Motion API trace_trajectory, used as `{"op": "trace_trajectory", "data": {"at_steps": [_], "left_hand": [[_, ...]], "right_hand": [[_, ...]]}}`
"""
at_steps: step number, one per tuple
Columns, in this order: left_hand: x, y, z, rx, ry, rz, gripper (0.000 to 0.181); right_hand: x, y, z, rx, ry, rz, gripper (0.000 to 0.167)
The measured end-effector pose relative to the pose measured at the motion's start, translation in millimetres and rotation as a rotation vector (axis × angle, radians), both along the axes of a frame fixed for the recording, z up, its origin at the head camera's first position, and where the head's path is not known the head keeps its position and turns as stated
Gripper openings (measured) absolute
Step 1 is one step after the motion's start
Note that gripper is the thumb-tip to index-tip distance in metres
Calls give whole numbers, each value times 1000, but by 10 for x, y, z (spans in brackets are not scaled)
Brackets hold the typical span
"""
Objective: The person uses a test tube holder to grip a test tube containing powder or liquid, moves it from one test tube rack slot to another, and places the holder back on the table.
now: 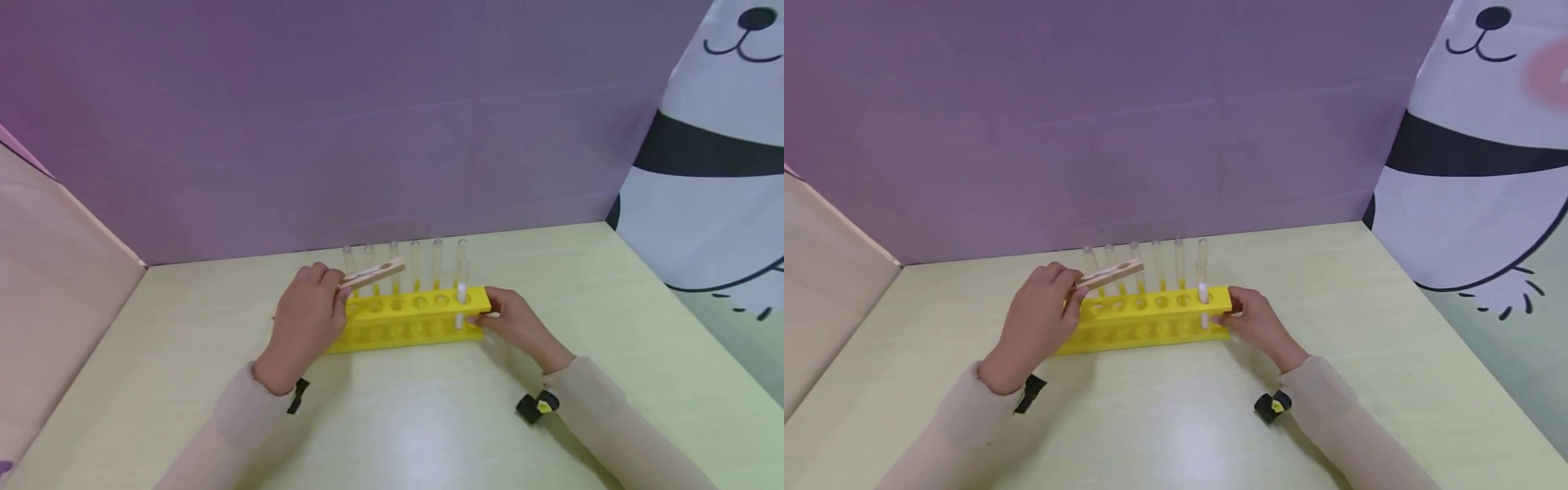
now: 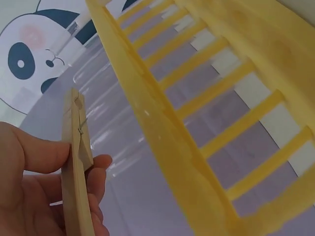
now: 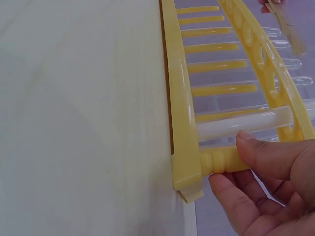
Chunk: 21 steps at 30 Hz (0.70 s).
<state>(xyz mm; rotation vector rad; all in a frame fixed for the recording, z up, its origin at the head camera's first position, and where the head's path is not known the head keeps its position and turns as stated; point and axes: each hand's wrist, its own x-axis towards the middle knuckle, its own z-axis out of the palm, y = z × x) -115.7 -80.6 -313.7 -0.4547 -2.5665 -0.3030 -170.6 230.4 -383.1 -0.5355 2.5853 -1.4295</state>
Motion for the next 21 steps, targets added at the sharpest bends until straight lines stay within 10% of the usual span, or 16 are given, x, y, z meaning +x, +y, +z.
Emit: {"op": "trace_trajectory", "data": {"at_steps": [21], "left_hand": [[75,-573,-47,25,13,20,18]], "right_hand": [[-33,9,-6,25,8,-3,34]]}}
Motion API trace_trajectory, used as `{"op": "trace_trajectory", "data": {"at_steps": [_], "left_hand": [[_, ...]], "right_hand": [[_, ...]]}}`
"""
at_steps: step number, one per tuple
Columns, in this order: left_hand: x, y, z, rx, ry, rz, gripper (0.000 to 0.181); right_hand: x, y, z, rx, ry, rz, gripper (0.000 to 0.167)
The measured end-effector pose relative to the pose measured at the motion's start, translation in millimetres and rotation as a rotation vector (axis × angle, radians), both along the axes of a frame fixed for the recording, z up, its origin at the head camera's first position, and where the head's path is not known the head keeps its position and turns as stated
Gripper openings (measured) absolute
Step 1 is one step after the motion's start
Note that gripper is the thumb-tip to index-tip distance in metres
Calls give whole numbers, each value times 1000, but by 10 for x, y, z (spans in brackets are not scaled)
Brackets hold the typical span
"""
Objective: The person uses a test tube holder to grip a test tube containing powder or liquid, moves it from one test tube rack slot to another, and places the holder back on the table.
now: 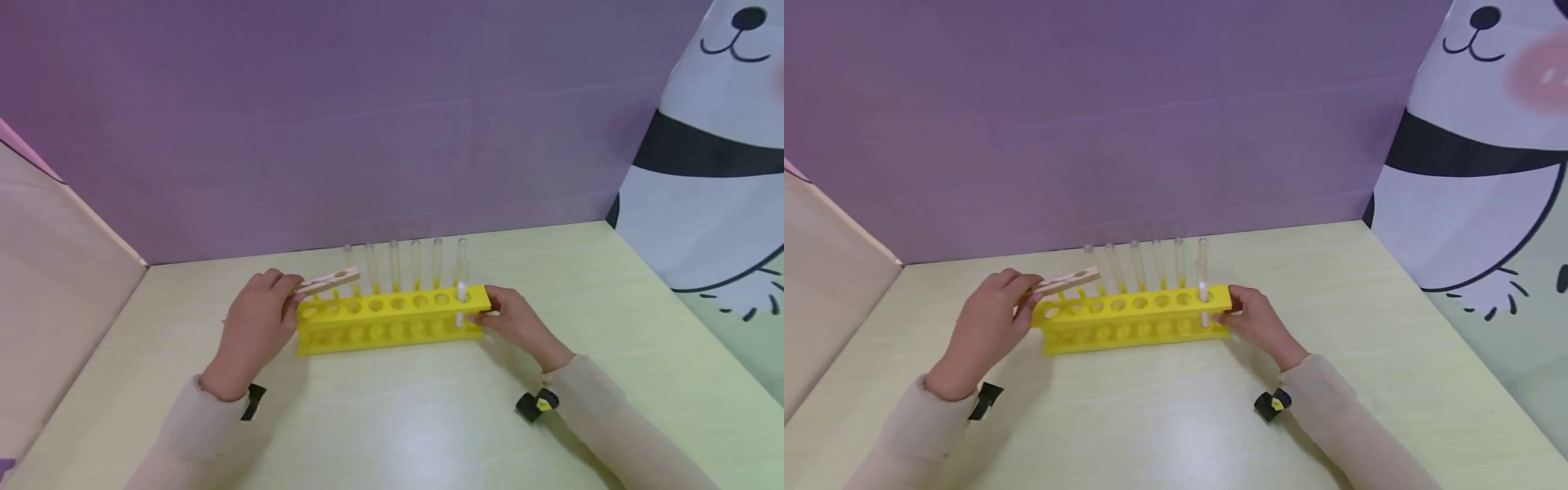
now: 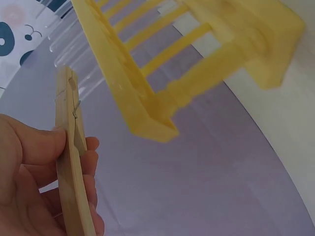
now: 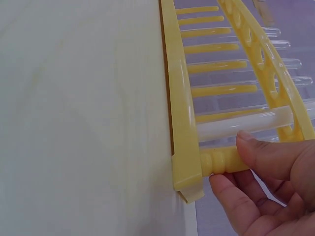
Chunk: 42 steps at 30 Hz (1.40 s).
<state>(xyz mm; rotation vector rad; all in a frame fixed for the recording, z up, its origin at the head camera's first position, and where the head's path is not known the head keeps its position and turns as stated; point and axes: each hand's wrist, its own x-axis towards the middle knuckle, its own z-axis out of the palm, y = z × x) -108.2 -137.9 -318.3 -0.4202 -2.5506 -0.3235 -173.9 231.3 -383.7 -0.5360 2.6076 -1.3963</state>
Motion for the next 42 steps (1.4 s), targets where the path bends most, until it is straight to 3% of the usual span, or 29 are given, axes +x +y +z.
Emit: {"op": "trace_trajectory", "data": {"at_steps": [15,24,30,34,42], "left_hand": [[104,-376,-80,18,-7,71,22],[106,-572,-168,19,-124,173,23],[114,-710,-229,29,-205,168,23],[110,-781,-304,45,-294,163,23],[35,-768,-451,38,-399,150,24]], "right_hand": [[-6,-2,22,-11,4,9,34],[-27,-24,20,-15,15,0,35],[-40,-43,6,-15,4,-4,35],[-41,-58,16,-8,11,-9,35],[-47,-83,27,-6,20,-13,35]]}}
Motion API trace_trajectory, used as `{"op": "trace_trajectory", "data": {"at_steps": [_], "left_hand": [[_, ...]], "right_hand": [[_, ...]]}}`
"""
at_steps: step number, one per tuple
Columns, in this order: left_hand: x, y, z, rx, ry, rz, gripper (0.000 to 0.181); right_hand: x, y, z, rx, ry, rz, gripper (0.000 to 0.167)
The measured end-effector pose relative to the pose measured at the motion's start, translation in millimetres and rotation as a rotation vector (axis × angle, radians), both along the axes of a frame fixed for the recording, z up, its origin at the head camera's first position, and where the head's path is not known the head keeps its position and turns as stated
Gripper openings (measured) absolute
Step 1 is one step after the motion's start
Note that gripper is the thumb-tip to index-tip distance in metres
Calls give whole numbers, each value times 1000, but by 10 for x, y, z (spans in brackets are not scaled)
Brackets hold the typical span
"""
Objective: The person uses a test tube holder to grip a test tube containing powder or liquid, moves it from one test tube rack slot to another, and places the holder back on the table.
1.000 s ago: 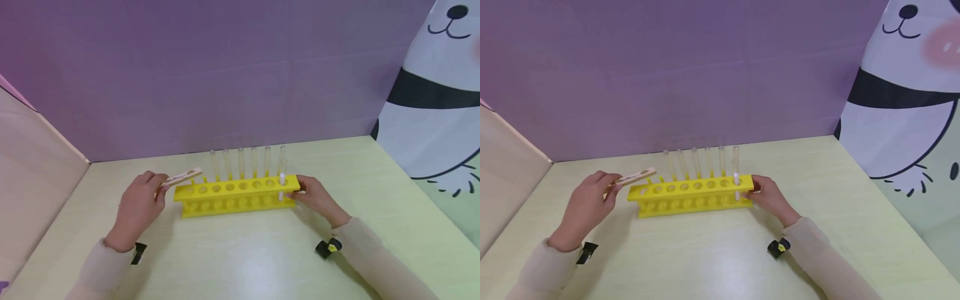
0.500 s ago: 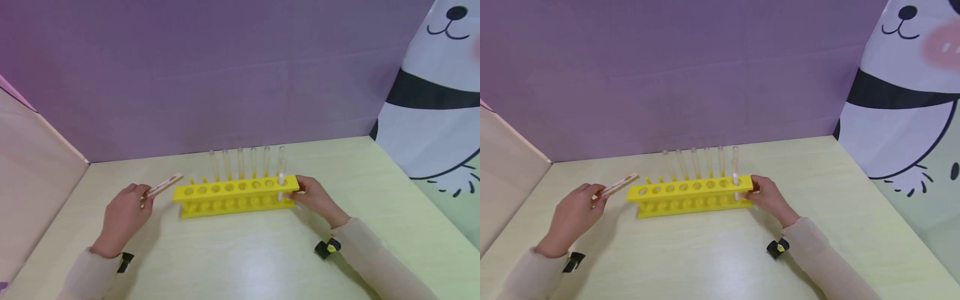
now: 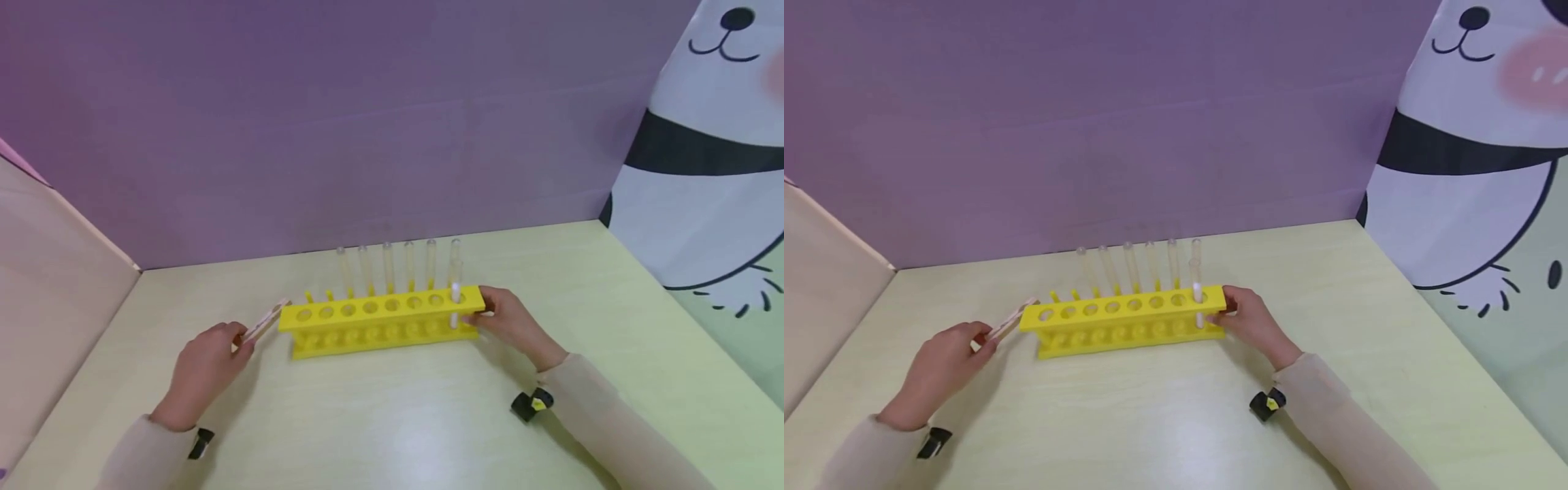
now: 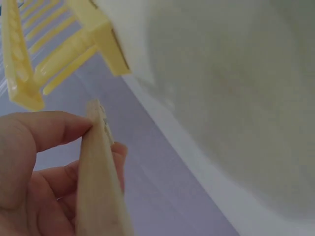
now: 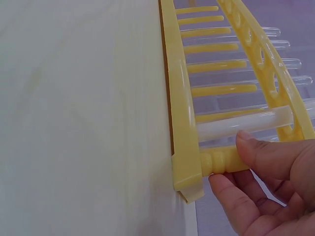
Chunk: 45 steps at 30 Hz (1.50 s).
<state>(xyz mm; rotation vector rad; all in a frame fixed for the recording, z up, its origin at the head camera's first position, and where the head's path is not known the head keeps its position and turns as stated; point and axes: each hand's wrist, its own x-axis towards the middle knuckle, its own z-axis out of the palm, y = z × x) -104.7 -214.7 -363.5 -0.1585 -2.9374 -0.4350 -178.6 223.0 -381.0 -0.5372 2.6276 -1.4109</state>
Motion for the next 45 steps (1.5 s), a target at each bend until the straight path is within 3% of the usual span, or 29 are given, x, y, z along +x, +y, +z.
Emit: {"op": "trace_trajectory", "data": {"at_steps": [11,19,40,45], "left_hand": [[-32,109,-59,-17,-59,-15,23],[-43,133,-67,-44,-162,-18,22],[98,215,-47,-64,-318,40,13],[143,236,-57,-77,-307,43,13]], "right_hand": [[-13,-2,-42,2,6,-12,34],[-11,8,-44,0,-10,-2,35],[69,76,-2,19,-10,12,35],[90,89,10,16,-12,16,35]]}}
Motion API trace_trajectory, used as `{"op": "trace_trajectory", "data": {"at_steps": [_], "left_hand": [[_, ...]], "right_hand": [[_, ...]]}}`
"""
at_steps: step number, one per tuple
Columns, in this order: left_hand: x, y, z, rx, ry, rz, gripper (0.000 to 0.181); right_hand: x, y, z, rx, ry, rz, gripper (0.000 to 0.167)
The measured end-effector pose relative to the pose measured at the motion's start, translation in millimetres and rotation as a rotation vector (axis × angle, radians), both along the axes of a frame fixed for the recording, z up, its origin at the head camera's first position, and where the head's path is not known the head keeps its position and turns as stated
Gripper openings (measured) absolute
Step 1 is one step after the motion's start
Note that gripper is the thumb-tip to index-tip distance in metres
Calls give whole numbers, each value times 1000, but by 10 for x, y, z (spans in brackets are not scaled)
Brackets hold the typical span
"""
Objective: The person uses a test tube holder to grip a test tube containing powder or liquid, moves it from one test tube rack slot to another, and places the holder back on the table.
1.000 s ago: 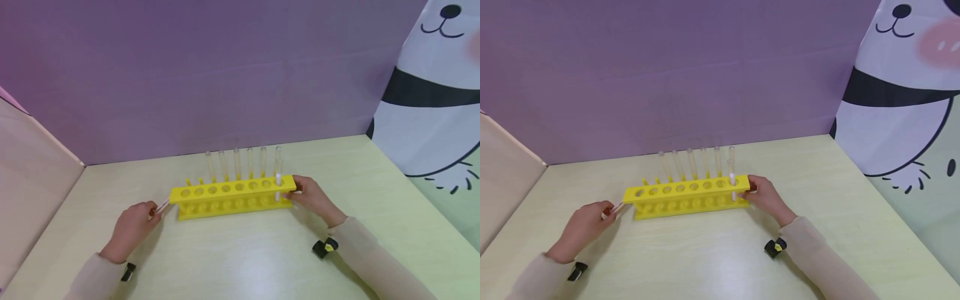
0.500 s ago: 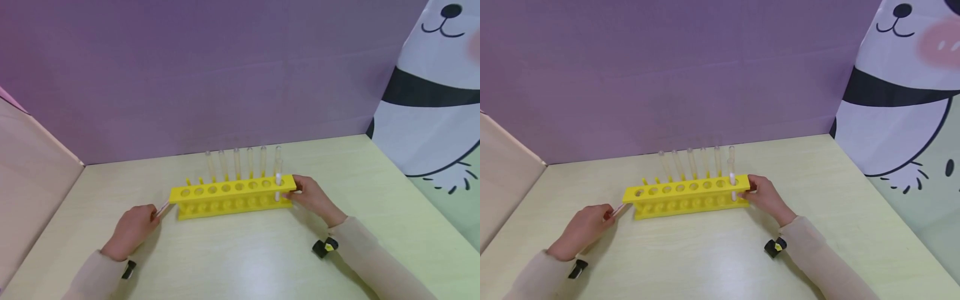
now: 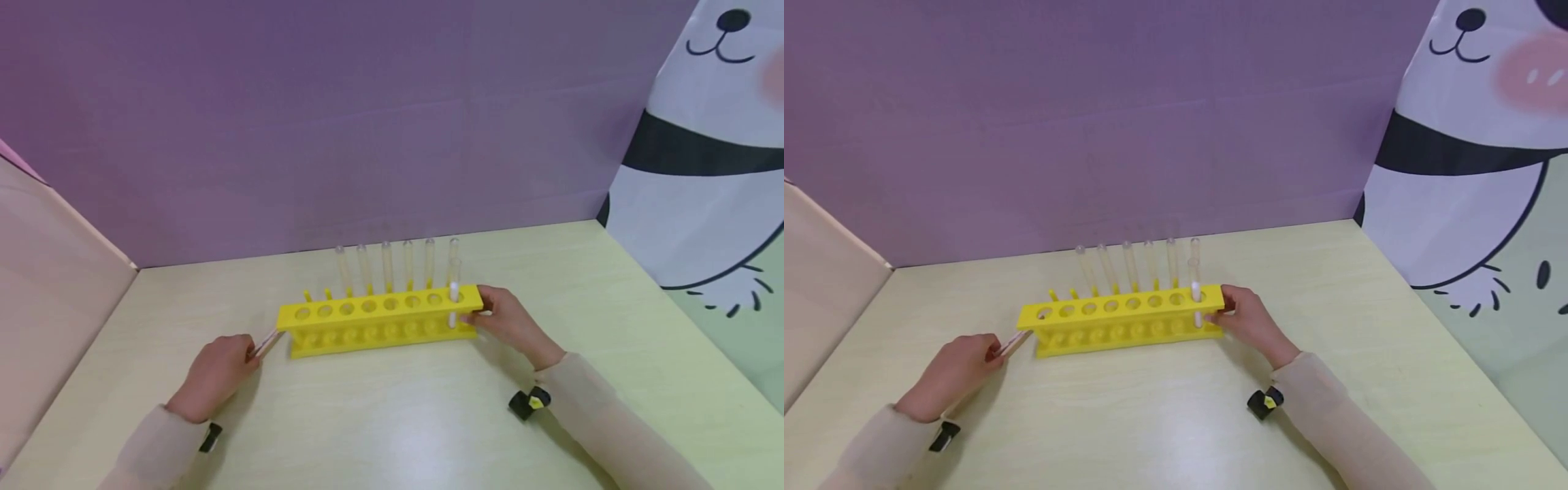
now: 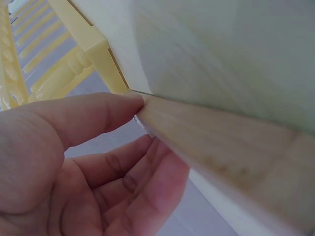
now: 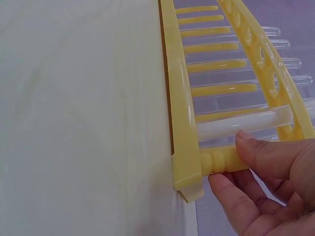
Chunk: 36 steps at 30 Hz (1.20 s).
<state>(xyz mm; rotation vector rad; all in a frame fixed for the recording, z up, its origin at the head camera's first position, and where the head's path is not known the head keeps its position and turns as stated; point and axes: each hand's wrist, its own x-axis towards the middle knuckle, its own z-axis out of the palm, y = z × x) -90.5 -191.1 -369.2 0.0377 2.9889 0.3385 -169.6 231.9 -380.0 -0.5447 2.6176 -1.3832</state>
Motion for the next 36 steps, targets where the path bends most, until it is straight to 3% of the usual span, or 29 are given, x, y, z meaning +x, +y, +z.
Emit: {"op": "trace_trajectory", "data": {"at_steps": [36], "left_hand": [[-6,-10,-25,-5,-5,13,17]], "right_hand": [[-59,-19,-42,7,-27,5,37]]}}
